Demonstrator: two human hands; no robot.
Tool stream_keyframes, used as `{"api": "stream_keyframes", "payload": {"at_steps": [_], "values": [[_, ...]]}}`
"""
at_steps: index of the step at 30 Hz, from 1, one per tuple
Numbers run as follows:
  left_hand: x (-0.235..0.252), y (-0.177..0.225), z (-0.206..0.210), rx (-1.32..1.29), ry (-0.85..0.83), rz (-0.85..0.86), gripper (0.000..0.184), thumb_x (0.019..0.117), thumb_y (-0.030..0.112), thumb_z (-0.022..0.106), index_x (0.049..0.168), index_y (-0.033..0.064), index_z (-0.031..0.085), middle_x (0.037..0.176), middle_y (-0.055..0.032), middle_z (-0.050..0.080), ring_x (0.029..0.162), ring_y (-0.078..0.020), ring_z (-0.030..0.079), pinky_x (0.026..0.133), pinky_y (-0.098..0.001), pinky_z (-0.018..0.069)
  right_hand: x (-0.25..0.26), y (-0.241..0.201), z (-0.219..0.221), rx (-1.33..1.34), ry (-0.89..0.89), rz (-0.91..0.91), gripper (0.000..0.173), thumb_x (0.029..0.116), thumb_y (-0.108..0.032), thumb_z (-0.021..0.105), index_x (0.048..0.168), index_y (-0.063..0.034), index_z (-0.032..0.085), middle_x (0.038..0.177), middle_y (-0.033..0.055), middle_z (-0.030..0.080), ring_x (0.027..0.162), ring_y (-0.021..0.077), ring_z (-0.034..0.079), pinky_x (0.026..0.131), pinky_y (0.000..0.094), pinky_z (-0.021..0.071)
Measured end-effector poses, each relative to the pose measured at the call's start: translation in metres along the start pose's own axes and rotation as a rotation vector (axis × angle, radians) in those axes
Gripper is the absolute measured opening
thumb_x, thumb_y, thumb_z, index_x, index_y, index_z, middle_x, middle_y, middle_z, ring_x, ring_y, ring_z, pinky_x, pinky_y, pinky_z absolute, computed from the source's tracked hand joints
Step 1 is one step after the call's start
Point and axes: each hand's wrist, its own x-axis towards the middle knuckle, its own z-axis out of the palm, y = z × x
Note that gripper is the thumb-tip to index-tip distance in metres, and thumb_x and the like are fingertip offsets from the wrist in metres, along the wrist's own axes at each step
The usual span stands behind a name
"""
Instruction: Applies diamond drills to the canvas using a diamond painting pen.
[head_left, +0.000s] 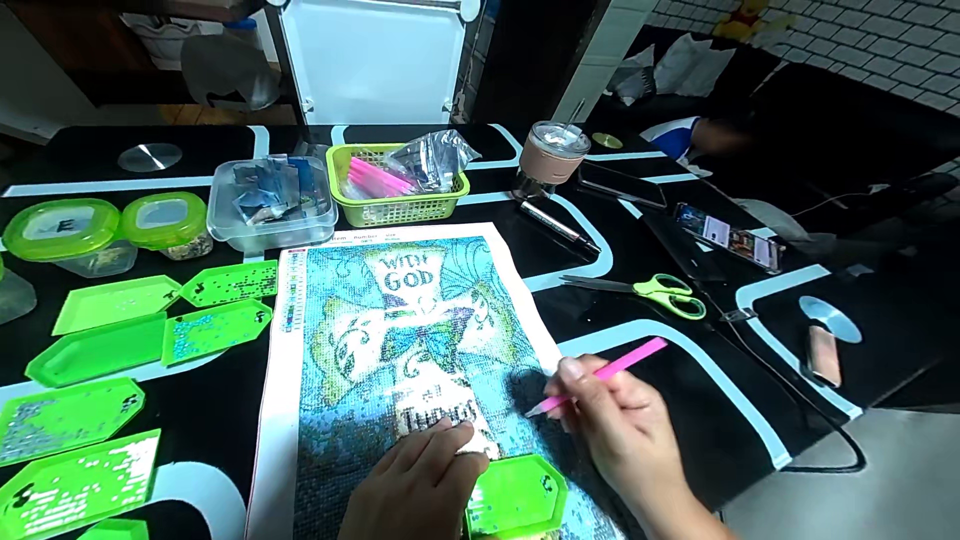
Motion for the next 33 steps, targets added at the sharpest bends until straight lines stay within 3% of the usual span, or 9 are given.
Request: {"api": "stream_keyframes", "payload": {"at_steps": [6, 9, 12, 16, 23, 29, 33], "values": [[0.0, -0.001, -0.001, -0.004, 0.012, -0.003, 0.04, 0.0855, 0.034, 0.079, 0.116, 0.0094, 0.075, 0.134, -0.0124, 0.069, 0.127, -0.0313, 0.063, 0.1, -0.0442, 0.0541, -0.015, -0.007, -0.006, 0.053, 0.011, 0.012, 0.029, 0.1081, -0.027, 0.053, 0.088, -0.0167, 0.071, 0.078, -0.0088, 0.071, 0.066, -0.0031, 0.065, 0.059, 0.0122, 0.0539], [-0.001, 0.0, 0.0, 0.006, 0.087, 0.051, 0.038, 0.087, 0.037, 0.078, 0.115, 0.011, 0.075, 0.131, -0.0145, 0.069, 0.127, -0.0353, 0.061, 0.109, -0.0528, 0.0449, -0.02, -0.001, -0.009, 0.124, 0.105, 0.083, 0.031, 0.1081, -0.021, 0.051, 0.087, -0.0161, 0.072, 0.076, -0.0084, 0.071, 0.062, -0.0035, 0.063, 0.056, 0.0111, 0.0518], [-0.005, 0.009, 0.005, 0.004, 0.093, 0.129, 0.038, 0.0875, 0.039, 0.077, 0.115, 0.0128, 0.076, 0.119, -0.0105, 0.073, 0.116, -0.0305, 0.065, 0.105, -0.0492, 0.0451, -0.019, 0.002, -0.011, 0.235, 0.174, 0.134, 0.033, 0.1081, -0.018, 0.048, 0.085, -0.0125, 0.072, 0.074, -0.0058, 0.07, 0.059, -0.0032, 0.061, 0.054, 0.0108, 0.0503], [-0.003, 0.004, 0.0, 0.026, 0.118, 0.097, 0.039, 0.0878, 0.04, 0.076, 0.117, 0.0134, 0.075, 0.109, -0.0088, 0.073, 0.108, -0.0292, 0.065, 0.102, -0.0497, 0.0436, -0.018, 0.002, -0.012, 0.285, 0.184, 0.15, 0.035, 0.1085, -0.018, 0.048, 0.085, -0.0105, 0.072, 0.074, -0.0042, 0.069, 0.058, -0.0026, 0.06, 0.055, 0.0107, 0.0502], [0.0, -0.003, -0.005, 0.053, 0.122, 0.083, 0.041, 0.0885, 0.043, 0.075, 0.118, 0.0156, 0.075, 0.108, -0.0071, 0.073, 0.106, -0.027, 0.065, 0.102, -0.0486, 0.0422, -0.018, 0.002, -0.011, 0.315, 0.183, 0.145, 0.033, 0.1084, -0.019, 0.049, 0.086, -0.0101, 0.072, 0.075, -0.0037, 0.07, 0.06, -0.0023, 0.061, 0.057, 0.0111, 0.051], [0.001, -0.006, -0.001, 0.118, 0.074, 0.055, 0.042, 0.0884, 0.047, 0.073, 0.117, 0.0161, 0.076, 0.107, -0.0062, 0.074, 0.104, -0.0264, 0.066, 0.102, -0.0484, 0.0424, -0.027, -0.004, -0.012, 0.078, 0.036, 0.007, 0.027, 0.1081, -0.029, 0.053, 0.09, -0.0172, 0.07, 0.08, -0.0097, 0.07, 0.068, -0.0051, 0.063, 0.06, 0.0108, 0.0522], [0.0, -0.006, 0.001, 0.138, 0.076, 0.052, 0.042, 0.0881, 0.048, 0.073, 0.116, 0.0166, 0.076, 0.106, -0.0063, 0.073, 0.101, -0.0263, 0.066, 0.101, -0.0476, 0.0429, -0.034, -0.004, -0.015, -0.097, -0.087, -0.082, 0.029, 0.1098, -0.027, 0.051, 0.089, -0.0115, 0.065, 0.076, -0.0066, 0.065, 0.069, -0.0053, 0.061, 0.062, 0.0111, 0.0506]]}}
